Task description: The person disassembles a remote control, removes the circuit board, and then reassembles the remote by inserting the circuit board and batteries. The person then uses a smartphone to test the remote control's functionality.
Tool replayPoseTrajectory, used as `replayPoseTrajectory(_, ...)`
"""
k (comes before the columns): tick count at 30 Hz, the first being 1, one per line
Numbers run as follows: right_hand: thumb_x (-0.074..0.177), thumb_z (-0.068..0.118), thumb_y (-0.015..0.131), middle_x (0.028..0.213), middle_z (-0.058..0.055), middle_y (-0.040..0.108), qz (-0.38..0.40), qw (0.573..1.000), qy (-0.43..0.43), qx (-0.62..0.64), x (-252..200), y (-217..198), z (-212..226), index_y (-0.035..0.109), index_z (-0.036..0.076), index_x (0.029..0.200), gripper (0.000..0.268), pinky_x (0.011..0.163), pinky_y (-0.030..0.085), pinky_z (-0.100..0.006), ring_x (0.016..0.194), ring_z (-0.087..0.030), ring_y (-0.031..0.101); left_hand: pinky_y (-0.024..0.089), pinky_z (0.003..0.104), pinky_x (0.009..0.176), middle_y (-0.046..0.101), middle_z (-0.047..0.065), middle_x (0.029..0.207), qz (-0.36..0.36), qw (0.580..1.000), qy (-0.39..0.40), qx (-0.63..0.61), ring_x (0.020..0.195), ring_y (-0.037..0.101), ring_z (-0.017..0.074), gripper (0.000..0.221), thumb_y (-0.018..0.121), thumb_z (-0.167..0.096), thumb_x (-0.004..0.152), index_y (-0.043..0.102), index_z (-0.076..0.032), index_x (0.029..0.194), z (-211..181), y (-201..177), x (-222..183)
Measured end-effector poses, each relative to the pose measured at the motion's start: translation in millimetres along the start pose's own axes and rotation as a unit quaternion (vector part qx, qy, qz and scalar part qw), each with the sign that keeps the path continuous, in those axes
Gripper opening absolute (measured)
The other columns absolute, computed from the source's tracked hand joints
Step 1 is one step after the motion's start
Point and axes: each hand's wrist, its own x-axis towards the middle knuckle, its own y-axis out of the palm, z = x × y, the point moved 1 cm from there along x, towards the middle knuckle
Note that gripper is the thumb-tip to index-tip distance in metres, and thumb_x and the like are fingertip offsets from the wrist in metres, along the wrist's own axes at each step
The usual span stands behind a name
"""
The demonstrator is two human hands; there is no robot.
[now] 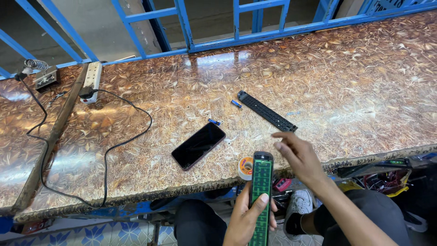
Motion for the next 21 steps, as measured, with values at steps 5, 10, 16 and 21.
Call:
replayPoseTrajectory(5,0.103,0.027,0.058,0.104,-0.009,0.068,-0.107,0.986,0.043,-0.116,26,-24,-26,0.065,0.006,0.130,0.036,0.078,0.053,-0.036,0.085,-0.022,0.066,0.053,0.034,0.050,0.065,0.017,0.087,-0.052,0.997,0.038,-0.041,0.057,0.063,0.0238,0.041,0.056,-0.019,0.103,0.052,-0.007,0.142,-3,-7,1)
replayPoseTrajectory(10,0.100,-0.002,0.045,0.116,-0.014,0.062,-0.118,0.977,0.095,-0.150,38,-29,-52,0.060,0.001,0.139,0.041,0.089,0.051,-0.042,0.101,-0.027,0.064,0.053,0.038,0.048,0.064,0.020,0.085,-0.065,0.991,0.084,-0.077,0.054,0.061,0.0276,0.039,0.057,-0.017,0.101,0.053,-0.003,0.137,4,-13,6)
replayPoseTrajectory(16,0.099,0.001,0.055,0.118,-0.009,0.055,-0.038,0.981,0.095,-0.164,44,-23,-60,0.061,0.014,0.138,0.041,0.089,0.054,-0.038,0.093,-0.021,0.061,0.051,0.040,0.046,0.063,0.020,0.084,-0.091,0.989,0.078,-0.088,0.052,0.060,0.0289,0.036,0.059,-0.018,0.100,0.054,-0.002,0.132,4,-12,6)
replayPoseTrajectory(21,0.097,0.004,0.067,0.111,-0.008,0.061,-0.071,0.986,-0.010,-0.152,49,-17,-70,0.072,0.011,0.110,0.016,0.079,0.050,-0.038,0.089,-0.024,0.063,0.051,0.040,0.045,0.063,0.020,0.084,-0.089,0.988,0.087,-0.089,0.052,0.060,0.0288,0.032,0.058,-0.017,0.101,0.054,-0.003,0.129,6,-14,7)
